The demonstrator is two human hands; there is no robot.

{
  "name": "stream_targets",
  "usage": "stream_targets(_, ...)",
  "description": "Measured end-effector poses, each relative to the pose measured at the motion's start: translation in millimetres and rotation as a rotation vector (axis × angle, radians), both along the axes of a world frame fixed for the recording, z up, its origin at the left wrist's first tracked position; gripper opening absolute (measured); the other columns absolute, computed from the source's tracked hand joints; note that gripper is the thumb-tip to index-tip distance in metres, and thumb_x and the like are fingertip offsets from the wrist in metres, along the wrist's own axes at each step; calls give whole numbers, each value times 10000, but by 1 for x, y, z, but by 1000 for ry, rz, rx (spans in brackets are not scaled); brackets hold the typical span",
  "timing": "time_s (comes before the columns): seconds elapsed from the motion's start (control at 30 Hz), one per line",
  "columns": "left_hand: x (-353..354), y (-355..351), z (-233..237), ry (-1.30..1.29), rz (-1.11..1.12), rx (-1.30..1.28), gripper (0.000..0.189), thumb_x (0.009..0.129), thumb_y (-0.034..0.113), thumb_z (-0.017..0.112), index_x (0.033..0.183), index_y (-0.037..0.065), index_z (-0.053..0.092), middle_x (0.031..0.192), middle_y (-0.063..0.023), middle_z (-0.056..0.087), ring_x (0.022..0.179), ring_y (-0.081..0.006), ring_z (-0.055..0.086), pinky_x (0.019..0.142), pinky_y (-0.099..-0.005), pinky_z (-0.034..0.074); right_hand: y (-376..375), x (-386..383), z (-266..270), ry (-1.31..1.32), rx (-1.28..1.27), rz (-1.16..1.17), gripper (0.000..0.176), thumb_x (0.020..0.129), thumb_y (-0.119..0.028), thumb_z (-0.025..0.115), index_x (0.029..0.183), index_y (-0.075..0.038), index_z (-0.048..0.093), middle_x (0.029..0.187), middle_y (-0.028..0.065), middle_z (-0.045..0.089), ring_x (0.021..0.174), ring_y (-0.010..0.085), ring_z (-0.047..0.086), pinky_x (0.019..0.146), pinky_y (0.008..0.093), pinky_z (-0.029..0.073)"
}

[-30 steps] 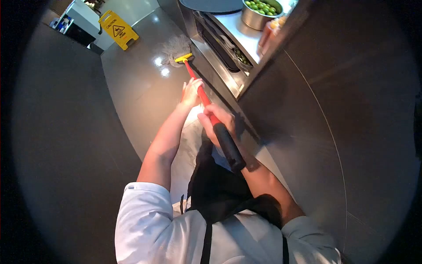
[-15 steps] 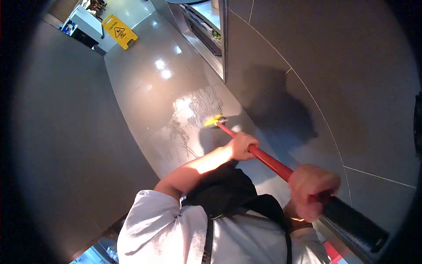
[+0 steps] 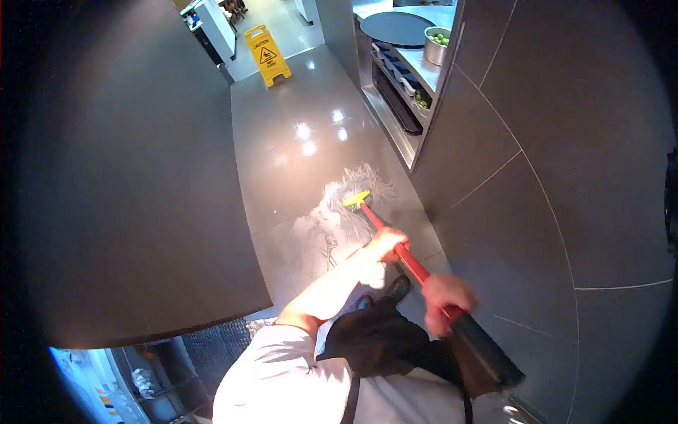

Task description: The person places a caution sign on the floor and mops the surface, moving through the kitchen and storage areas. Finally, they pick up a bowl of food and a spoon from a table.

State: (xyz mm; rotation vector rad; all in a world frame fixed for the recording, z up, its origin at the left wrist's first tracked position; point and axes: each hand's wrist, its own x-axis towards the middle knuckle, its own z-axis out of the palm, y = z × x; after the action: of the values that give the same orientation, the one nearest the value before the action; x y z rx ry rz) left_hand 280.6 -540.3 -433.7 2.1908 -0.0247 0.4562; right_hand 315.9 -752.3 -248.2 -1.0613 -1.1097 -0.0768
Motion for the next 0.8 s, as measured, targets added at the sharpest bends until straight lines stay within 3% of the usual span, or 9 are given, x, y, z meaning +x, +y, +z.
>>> stream_targets(0.1,-18,37,-13,31,200,40,114,656,132,716,746,87,663,697,-140,623,712,-377,625,669,-466,507,34,-29,-40,117,-209,-77,158,738,-109,726,861,-69,634,745,106,641,631,240,628,611,315,497)
stream_targets(0.17,-36,62,-34,338,352,175,226,707,155,723,922,98,684,995,-180,680,944,-378,653,824,-451,527,64,-48,-71,132,-199,-70,105,781,-51,690,838,-62,602,776,99,636,663,229,621,619,314,500)
stream_targets(0.23,-68,68,-41,413,560,196,409,750,189,736,1140,129,628,1376,-207,540,1250,-356,548,1021,-434,469,85,-64,-95,137,-215,-54,111,783,-42,693,835,-61,597,770,95,630,659,222,615,618,312,497)
stream_targets(0.3,-83,72,-18,791,532,47,575,764,205,737,1300,170,531,1551,-197,347,1420,-348,371,1153,-440,346,97,-78,-108,139,-262,-25,118,785,-34,696,832,-60,591,764,91,624,655,215,610,617,309,495)
stream_targets(0.57,-116,-27,-41,401,744,-26,365,819,285,659,1161,214,554,1504,-209,421,1267,-402,534,978,-433,484,26,-101,-79,85,-290,109,155,793,2,708,821,-56,567,738,73,602,639,187,589,614,300,484)
stream_targets(0.6,-114,-56,-36,245,779,-168,214,858,110,589,1062,164,558,1372,-301,509,1404,-436,358,1058,-544,378,4,-100,-67,69,-284,124,160,794,6,710,819,-55,564,735,71,599,637,183,586,613,299,483)
stream_targets(0.67,-113,-98,-48,282,806,-238,226,833,139,617,1048,169,556,1376,-281,514,1384,-431,386,1054,-553,373,-44,-98,-45,29,-274,147,171,796,15,713,817,-54,558,729,67,593,633,176,581,613,297,481)
stream_targets(0.73,-108,-153,-66,91,823,50,257,789,149,645,1027,175,552,1405,-234,501,1355,-420,419,1049,-598,344,-99,-91,-25,42,-253,185,181,798,24,716,814,-53,552,723,63,587,629,169,575,612,295,478)
stream_targets(0.8,-87,-198,-109,80,872,-284,312,737,148,683,1018,148,546,1331,-201,555,1358,-417,413,1066,-625,308,-154,-82,-20,268,-214,320,192,811,27,722,805,-52,548,715,50,580,632,153,568,608,285,469)
